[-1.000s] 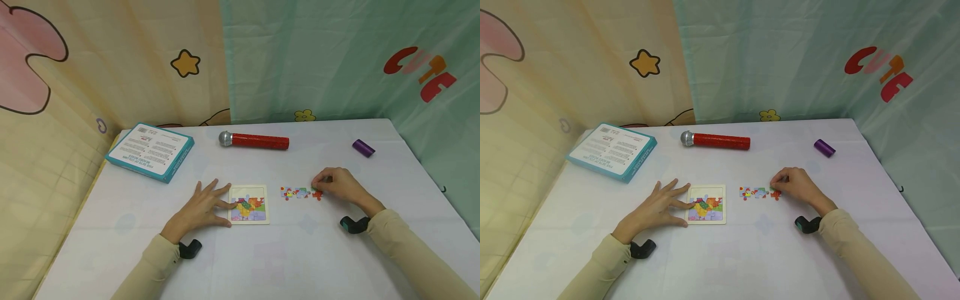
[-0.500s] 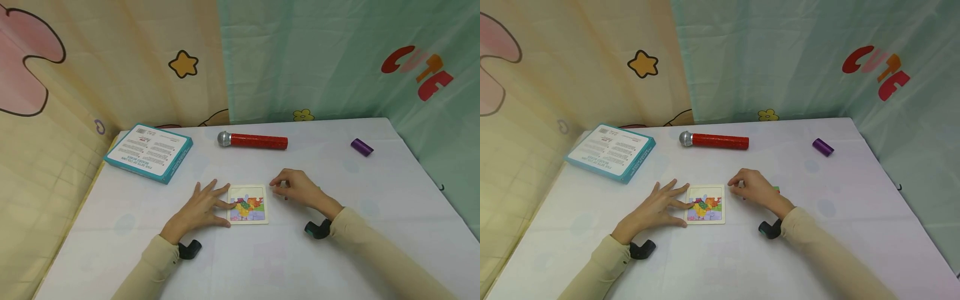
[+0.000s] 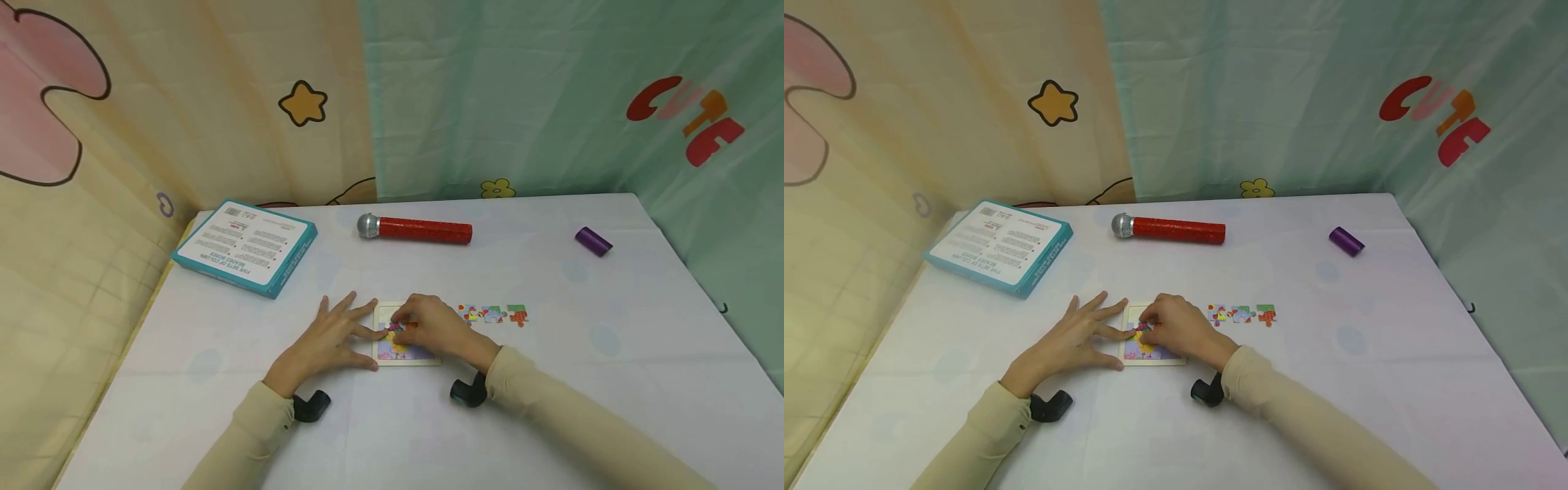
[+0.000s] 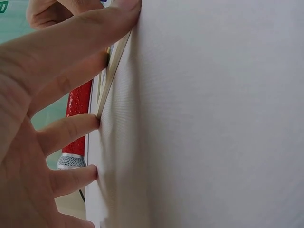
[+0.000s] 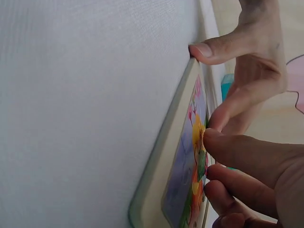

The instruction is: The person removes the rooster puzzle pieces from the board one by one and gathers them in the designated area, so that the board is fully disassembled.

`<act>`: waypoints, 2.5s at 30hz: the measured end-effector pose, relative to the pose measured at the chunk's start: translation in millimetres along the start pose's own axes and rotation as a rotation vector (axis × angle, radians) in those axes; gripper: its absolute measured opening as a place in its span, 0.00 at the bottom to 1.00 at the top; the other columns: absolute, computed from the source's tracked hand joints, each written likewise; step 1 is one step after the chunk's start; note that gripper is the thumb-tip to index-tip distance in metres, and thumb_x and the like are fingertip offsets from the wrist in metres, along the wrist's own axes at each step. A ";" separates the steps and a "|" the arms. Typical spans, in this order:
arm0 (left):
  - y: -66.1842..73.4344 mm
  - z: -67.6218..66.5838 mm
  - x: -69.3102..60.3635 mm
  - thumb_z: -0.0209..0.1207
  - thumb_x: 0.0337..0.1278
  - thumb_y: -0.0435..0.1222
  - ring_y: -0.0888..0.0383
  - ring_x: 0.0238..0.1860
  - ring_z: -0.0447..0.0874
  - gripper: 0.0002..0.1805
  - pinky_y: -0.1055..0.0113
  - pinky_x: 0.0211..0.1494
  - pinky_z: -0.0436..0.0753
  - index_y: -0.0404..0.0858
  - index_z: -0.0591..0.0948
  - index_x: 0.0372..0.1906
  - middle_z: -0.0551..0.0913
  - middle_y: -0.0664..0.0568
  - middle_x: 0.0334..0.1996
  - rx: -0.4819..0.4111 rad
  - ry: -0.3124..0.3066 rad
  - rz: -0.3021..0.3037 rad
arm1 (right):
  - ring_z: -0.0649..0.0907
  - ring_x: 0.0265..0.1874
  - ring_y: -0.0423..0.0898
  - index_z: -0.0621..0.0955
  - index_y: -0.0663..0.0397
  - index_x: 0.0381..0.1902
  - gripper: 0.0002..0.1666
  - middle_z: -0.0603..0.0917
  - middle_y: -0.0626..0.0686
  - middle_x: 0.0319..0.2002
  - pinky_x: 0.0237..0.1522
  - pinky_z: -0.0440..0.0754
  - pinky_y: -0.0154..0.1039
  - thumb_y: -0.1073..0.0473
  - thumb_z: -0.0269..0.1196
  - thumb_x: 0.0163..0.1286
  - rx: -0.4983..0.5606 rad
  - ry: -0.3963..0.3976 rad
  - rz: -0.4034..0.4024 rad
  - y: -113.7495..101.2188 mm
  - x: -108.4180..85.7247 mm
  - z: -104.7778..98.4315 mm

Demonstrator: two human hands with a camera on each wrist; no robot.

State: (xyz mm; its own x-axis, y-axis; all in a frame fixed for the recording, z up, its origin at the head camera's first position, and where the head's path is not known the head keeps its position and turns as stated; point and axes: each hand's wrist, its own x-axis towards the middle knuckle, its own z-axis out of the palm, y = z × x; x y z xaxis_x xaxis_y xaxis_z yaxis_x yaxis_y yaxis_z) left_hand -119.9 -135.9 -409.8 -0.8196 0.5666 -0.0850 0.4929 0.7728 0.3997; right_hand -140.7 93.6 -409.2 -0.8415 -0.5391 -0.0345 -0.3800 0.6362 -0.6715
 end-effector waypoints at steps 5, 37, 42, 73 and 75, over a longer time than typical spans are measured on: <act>-0.7 -1.3 0.2 0.75 0.36 0.57 0.36 0.76 0.47 0.33 0.27 0.68 0.41 0.55 0.85 0.55 0.66 0.50 0.72 -0.024 -0.005 0.002 | 0.77 0.31 0.39 0.89 0.52 0.40 0.14 0.84 0.44 0.35 0.36 0.78 0.35 0.57 0.75 0.56 -0.035 0.018 0.018 -4.4 2.3 3.5; 2.3 -0.3 13.7 0.70 0.47 0.58 0.32 0.75 0.44 0.34 0.24 0.65 0.45 0.58 0.79 0.63 0.61 0.52 0.74 0.029 0.017 -0.097 | 0.76 0.27 0.39 0.87 0.52 0.35 0.11 0.82 0.43 0.27 0.33 0.76 0.34 0.63 0.76 0.53 0.079 0.041 0.091 -6.2 3.3 6.6; 2.4 0.3 14.4 0.70 0.47 0.57 0.33 0.75 0.44 0.34 0.24 0.65 0.44 0.58 0.79 0.63 0.61 0.53 0.74 0.031 0.012 -0.106 | 0.77 0.26 0.39 0.86 0.52 0.35 0.11 0.81 0.43 0.26 0.33 0.76 0.33 0.63 0.76 0.53 0.088 0.049 0.093 -6.6 3.2 6.8; 3.8 -0.4 15.3 0.70 0.47 0.58 0.33 0.75 0.44 0.35 0.24 0.65 0.44 0.57 0.78 0.64 0.61 0.52 0.74 0.013 0.022 -0.100 | 0.84 0.31 0.47 0.86 0.54 0.35 0.05 0.87 0.48 0.30 0.36 0.80 0.38 0.60 0.70 0.62 0.352 0.061 0.173 35.2 -29.3 -35.3; 3.7 -0.2 15.1 0.70 0.47 0.58 0.33 0.75 0.44 0.35 0.24 0.65 0.43 0.57 0.78 0.64 0.61 0.52 0.74 0.012 0.022 -0.101 | 0.83 0.31 0.48 0.86 0.54 0.36 0.05 0.87 0.48 0.31 0.36 0.81 0.38 0.60 0.70 0.62 0.348 0.072 0.206 43.3 -36.9 -42.7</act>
State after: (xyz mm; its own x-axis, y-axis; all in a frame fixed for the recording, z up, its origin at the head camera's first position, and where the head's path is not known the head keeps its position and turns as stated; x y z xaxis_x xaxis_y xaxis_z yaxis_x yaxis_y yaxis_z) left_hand -130.5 -124.6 -409.4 -0.8713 0.4795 -0.1046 0.4107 0.8290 0.3796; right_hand -142.4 164.5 -405.4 -0.9157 -0.3726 -0.1506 -0.0590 0.4954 -0.8667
